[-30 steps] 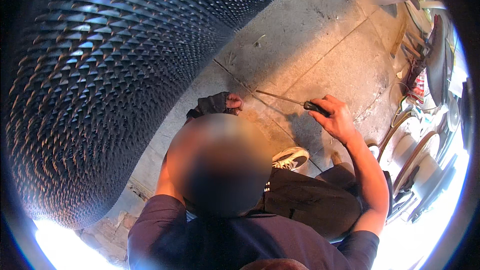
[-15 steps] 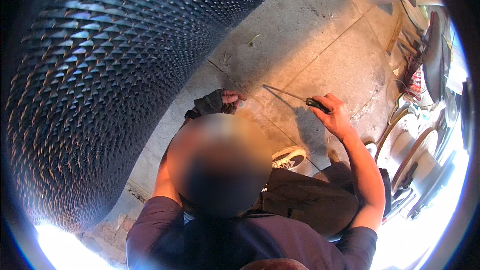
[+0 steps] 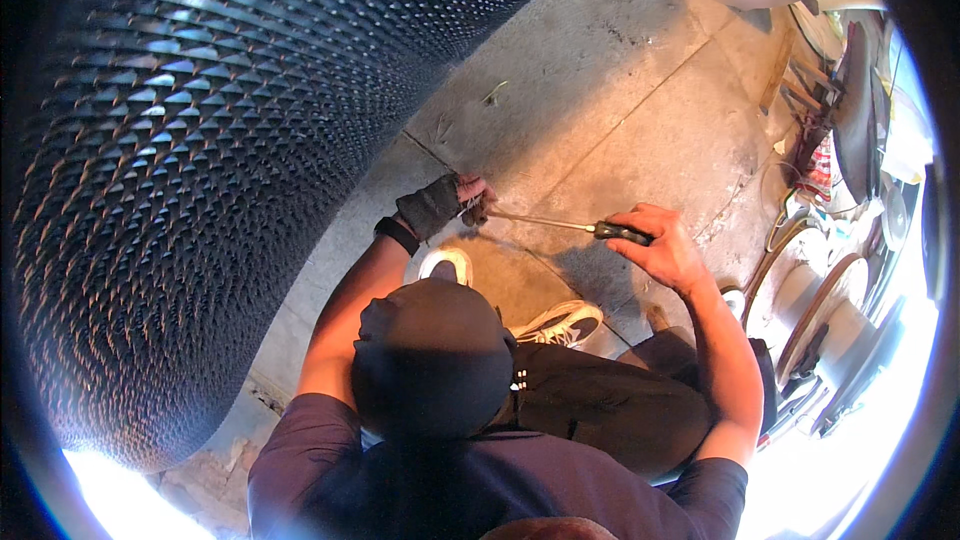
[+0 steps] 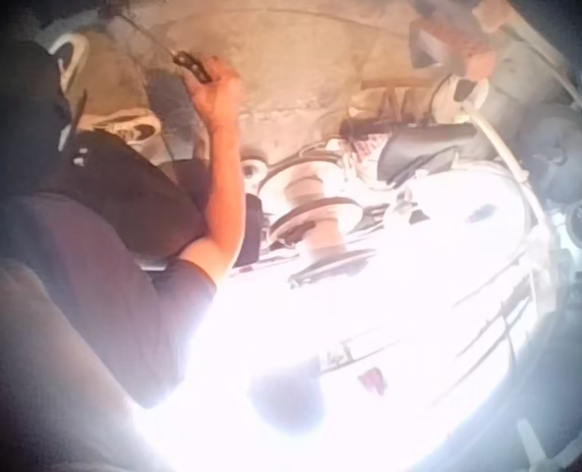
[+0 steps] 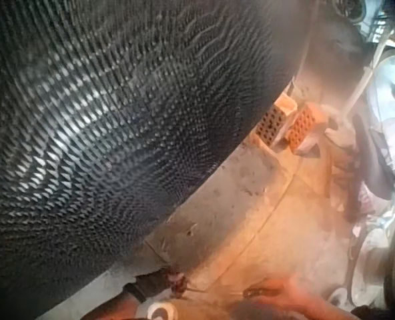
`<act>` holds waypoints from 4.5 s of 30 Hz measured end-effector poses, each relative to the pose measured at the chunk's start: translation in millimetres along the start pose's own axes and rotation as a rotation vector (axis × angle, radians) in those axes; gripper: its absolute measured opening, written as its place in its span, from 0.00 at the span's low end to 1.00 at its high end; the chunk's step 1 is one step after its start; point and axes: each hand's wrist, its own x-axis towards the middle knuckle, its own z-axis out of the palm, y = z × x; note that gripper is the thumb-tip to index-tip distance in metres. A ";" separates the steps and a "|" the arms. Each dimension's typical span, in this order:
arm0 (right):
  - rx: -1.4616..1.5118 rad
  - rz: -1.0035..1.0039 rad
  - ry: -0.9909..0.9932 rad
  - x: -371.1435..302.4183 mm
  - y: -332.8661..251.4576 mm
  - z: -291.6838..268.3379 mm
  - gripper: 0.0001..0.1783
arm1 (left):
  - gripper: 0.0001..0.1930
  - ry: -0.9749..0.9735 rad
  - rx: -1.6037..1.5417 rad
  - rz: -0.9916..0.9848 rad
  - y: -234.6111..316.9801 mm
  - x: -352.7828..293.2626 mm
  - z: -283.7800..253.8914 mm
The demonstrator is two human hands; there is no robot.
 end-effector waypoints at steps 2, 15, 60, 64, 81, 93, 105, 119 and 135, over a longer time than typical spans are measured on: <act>-0.020 -0.052 0.002 3.2 -2.6 2.6 0.17 | 0.15 -0.029 0.025 -0.018 14.8 -6.0 17.5; -0.079 0.169 0.099 2.7 25.6 0.8 0.16 | 0.15 -0.085 -0.050 -0.157 -10.8 -31.6 -18.8; 0.045 0.093 -0.149 0.3 8.5 12.1 0.18 | 0.19 -0.220 0.156 -0.170 9.0 -28.5 35.7; 0.130 0.183 -0.141 -0.7 18.0 10.2 0.18 | 0.16 -0.175 0.153 -0.267 17.2 -35.5 31.0; -0.095 0.315 -0.250 -22.2 54.0 4.3 0.17 | 0.15 -0.087 0.006 -0.229 2.1 -34.9 10.6; 0.015 0.224 -0.231 -16.1 34.4 -1.9 0.17 | 0.16 -0.064 0.064 -0.246 8.3 -25.6 35.9; 0.108 0.219 -0.238 16.7 6.6 -0.4 0.17 | 0.18 -0.146 0.127 -0.338 19.6 -38.9 35.7; 0.028 0.096 0.086 101.6 2.9 54.0 0.17 | 0.23 0.135 -0.271 -0.040 -10.1 -76.2 -7.7; -0.041 -0.042 0.146 112.5 8.4 90.3 0.16 | 0.13 0.190 -0.282 -0.024 -8.6 -59.4 -6.5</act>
